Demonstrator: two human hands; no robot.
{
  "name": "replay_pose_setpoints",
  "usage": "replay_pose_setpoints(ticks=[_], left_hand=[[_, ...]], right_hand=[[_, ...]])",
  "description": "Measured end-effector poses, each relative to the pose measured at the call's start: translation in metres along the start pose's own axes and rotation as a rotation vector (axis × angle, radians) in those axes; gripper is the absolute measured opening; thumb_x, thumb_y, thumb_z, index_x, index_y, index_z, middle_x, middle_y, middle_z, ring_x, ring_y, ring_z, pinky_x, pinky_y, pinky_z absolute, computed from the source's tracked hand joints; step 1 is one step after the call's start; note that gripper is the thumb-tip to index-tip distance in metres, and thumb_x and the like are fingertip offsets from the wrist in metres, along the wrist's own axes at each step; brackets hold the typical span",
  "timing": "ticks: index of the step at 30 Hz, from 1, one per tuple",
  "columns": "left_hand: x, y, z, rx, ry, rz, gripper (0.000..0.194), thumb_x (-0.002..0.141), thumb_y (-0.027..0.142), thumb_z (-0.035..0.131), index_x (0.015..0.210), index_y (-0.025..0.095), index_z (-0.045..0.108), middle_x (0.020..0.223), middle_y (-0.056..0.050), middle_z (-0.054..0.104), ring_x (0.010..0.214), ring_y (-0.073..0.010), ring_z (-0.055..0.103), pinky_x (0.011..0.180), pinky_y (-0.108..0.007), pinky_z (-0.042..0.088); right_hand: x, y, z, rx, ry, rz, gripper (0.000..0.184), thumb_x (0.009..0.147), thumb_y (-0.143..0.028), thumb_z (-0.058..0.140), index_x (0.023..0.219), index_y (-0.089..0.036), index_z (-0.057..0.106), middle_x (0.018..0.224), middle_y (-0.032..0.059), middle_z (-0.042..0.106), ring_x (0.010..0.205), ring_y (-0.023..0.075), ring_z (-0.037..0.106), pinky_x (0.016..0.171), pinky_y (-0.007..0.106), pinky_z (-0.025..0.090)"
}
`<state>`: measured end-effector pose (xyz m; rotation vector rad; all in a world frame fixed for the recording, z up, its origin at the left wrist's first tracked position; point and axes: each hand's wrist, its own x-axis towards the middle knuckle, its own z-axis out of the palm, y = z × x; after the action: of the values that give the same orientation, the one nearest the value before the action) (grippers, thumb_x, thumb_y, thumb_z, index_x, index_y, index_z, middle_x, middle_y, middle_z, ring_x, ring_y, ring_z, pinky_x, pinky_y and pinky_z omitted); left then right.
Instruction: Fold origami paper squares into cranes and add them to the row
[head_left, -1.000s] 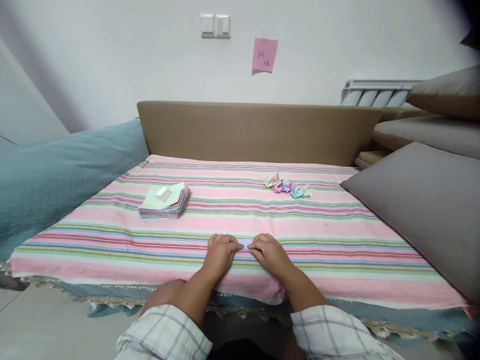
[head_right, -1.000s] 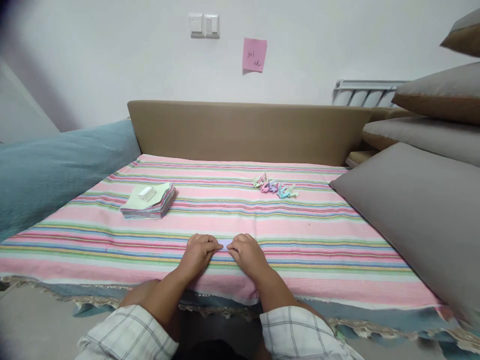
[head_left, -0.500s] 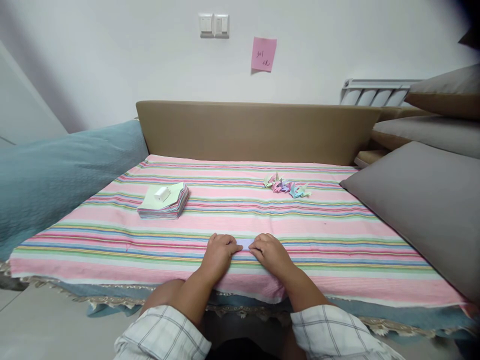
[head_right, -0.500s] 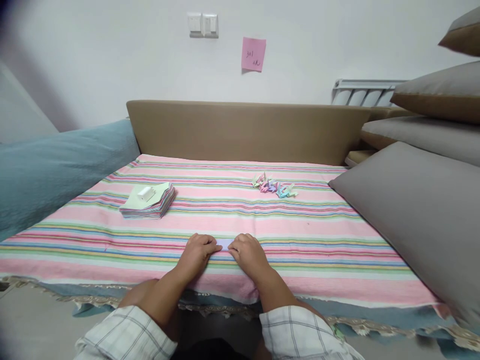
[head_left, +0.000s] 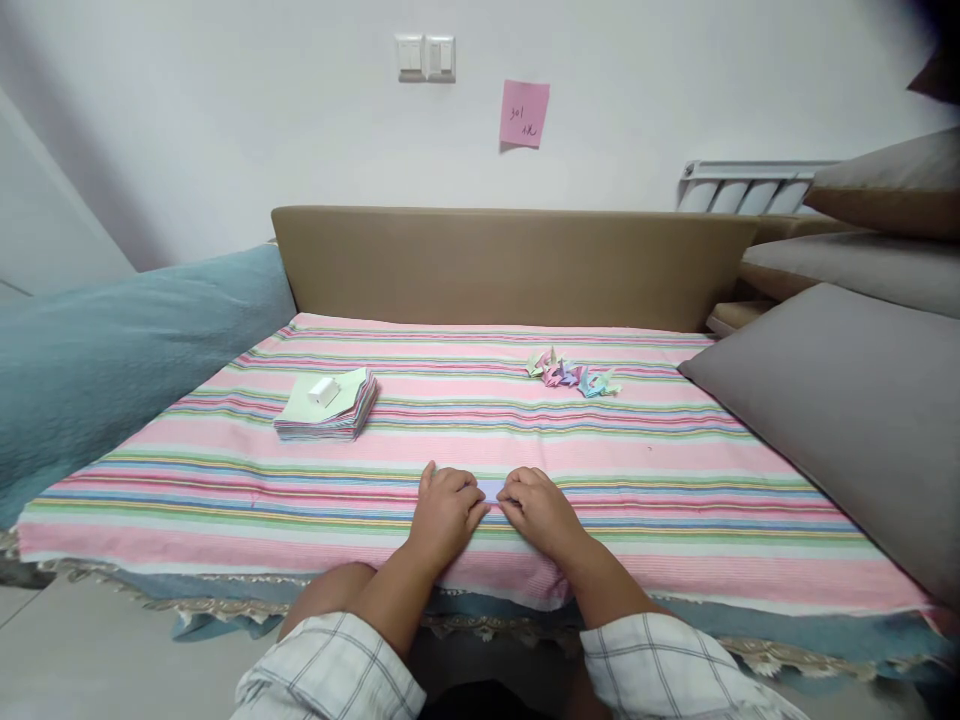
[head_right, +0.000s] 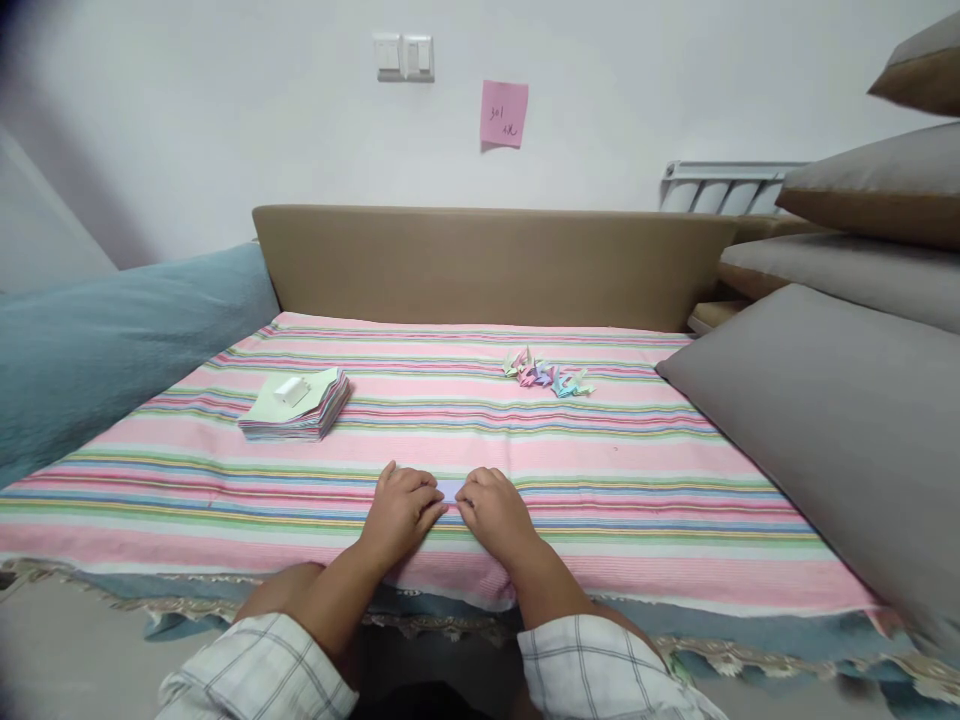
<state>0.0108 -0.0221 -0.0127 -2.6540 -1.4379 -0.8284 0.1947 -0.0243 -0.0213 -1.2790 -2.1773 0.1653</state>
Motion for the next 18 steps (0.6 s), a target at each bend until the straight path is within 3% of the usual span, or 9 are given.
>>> replay_pose_setpoints(ticks=[5,13,18], left_hand=[[0.004,-0.004,0.011,0.012,-0.016,0.087,0.010,0.080,0.029,0.062,0.087,0.030,0.069,0.092,0.000,0.069,0.088,-0.0186,0.058,0.103,-0.049,0.022],[0.010,-0.006,0.009,0.036,-0.123,0.052,0.008,0.079,0.027,0.063,0.085,0.029,0.069,0.091,0.001,0.070,0.088,-0.0180,0.061,0.101,-0.049,0.024],[0.008,-0.004,0.011,0.070,-0.054,0.095,0.010,0.083,0.027,0.058,0.085,0.028,0.068,0.089,0.001,0.070,0.085,-0.0167,0.061,0.103,-0.048,0.022]], right_hand=[[0.000,0.003,0.001,0.024,-0.015,-0.013,0.008,0.078,-0.015,0.062,0.079,-0.021,0.068,0.084,0.0035,0.062,0.082,0.0172,0.054,0.076,0.030,0.044],[-0.002,0.010,-0.003,0.047,-0.025,0.024,0.016,0.075,-0.018,0.065,0.090,-0.022,0.069,0.094,0.0051,0.061,0.090,0.0195,0.053,0.082,0.034,0.045],[-0.002,0.011,-0.003,0.031,-0.037,0.028,0.015,0.075,-0.020,0.065,0.090,-0.023,0.069,0.099,0.0053,0.063,0.094,0.0201,0.053,0.085,0.035,0.044]])
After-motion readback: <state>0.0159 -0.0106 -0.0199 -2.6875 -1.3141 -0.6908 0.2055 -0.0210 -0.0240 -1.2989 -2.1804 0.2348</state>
